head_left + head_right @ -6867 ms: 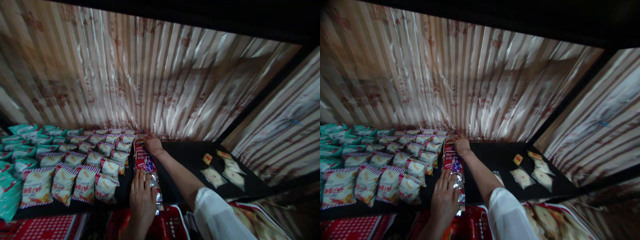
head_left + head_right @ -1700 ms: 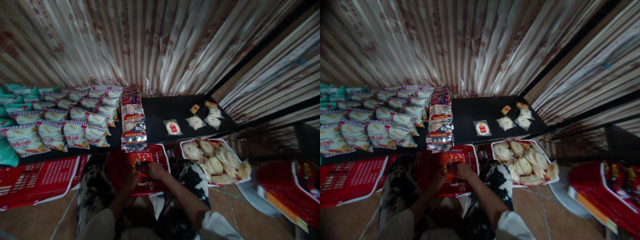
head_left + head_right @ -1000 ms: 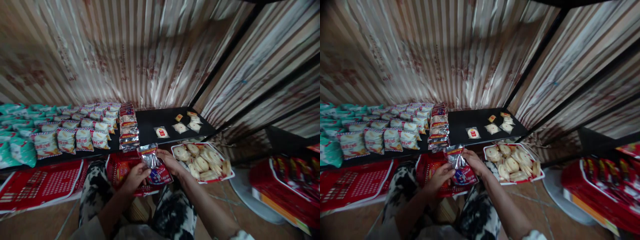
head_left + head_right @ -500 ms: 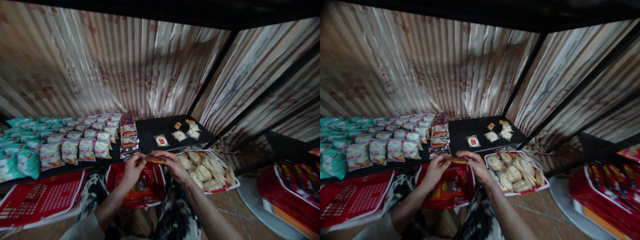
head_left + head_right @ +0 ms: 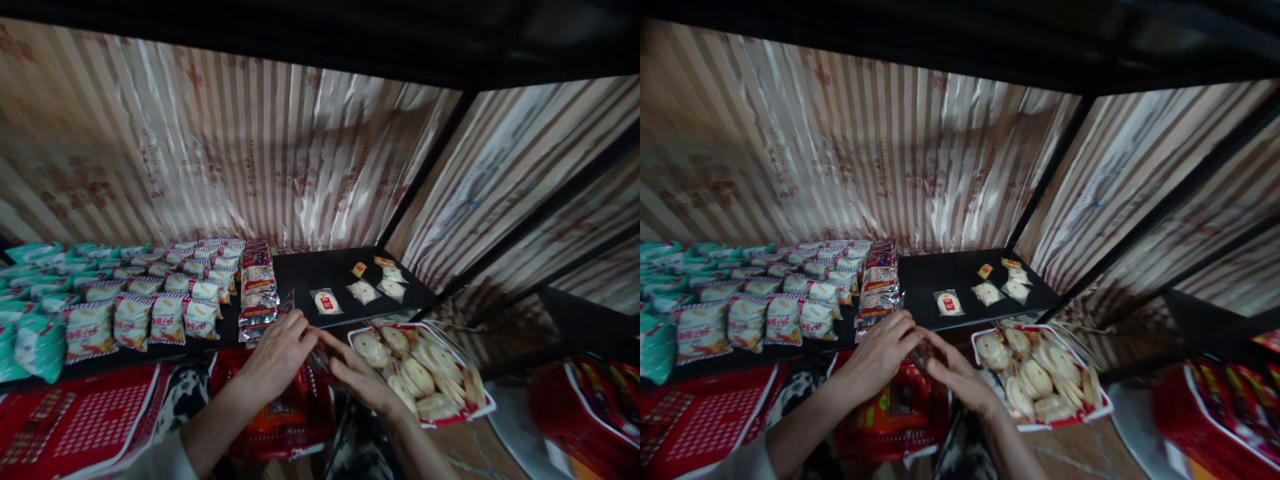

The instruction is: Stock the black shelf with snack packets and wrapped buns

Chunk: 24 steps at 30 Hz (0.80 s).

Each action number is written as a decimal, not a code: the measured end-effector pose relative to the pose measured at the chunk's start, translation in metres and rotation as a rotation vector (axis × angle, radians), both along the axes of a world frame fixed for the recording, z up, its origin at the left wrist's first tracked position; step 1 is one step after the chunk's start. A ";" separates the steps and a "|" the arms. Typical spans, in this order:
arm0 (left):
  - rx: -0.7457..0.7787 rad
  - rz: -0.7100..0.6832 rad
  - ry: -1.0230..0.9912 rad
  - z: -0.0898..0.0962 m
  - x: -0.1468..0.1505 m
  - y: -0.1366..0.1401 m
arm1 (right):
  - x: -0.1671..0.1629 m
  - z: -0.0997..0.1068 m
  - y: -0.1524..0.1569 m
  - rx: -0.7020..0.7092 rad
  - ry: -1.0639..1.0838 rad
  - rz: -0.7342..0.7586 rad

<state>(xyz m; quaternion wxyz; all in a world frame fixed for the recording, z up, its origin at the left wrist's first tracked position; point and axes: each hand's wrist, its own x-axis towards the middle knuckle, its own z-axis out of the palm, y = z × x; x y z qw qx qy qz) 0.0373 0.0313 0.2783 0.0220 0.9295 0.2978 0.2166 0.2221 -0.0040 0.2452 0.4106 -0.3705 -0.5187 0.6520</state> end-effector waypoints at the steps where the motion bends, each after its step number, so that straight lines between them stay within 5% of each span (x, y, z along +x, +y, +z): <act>1: 0.000 0.006 0.020 0.000 0.001 0.003 | -0.003 0.002 0.001 0.009 -0.017 -0.015; 10: 0.069 0.035 -0.078 -0.008 0.002 0.024 | -0.026 0.000 0.011 -0.307 0.190 -0.312; 15: 0.065 0.372 -0.335 -0.027 -0.005 0.041 | -0.041 -0.001 0.035 -0.398 0.285 -0.412; 19: -0.307 0.859 -0.511 -0.063 -0.032 0.071 | -0.040 0.001 0.062 -0.386 0.333 -0.501; 24: -0.769 0.970 -0.419 -0.099 -0.050 0.099 | -0.027 0.004 0.085 -0.360 0.317 -0.480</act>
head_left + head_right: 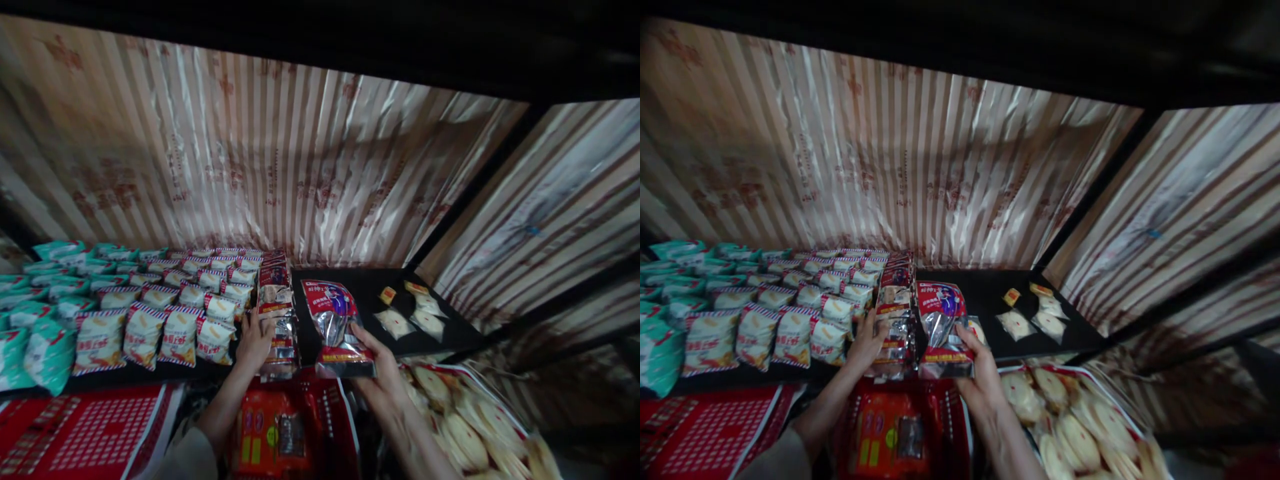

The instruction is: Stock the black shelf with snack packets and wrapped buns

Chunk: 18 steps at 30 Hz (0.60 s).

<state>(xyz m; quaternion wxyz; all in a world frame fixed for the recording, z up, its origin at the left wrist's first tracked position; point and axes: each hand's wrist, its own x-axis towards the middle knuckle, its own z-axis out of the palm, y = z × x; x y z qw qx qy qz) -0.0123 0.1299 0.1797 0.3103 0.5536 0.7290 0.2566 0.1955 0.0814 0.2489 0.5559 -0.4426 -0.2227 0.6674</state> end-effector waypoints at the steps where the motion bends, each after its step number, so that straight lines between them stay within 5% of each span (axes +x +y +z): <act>1: -0.026 -0.020 -0.020 -0.001 0.002 0.001 | 0.001 0.001 0.002 -0.012 0.000 -0.002; 5: -0.012 -0.047 0.013 0.007 0.016 -0.001 | -0.006 0.003 0.015 -0.085 0.019 -0.020; 8: -0.037 -0.033 0.069 0.014 0.026 -0.002 | -0.017 0.004 0.037 -0.015 -0.003 0.021; 18: -0.027 -0.014 0.188 0.013 0.037 0.000 | -0.059 -0.015 0.183 0.240 -0.293 0.116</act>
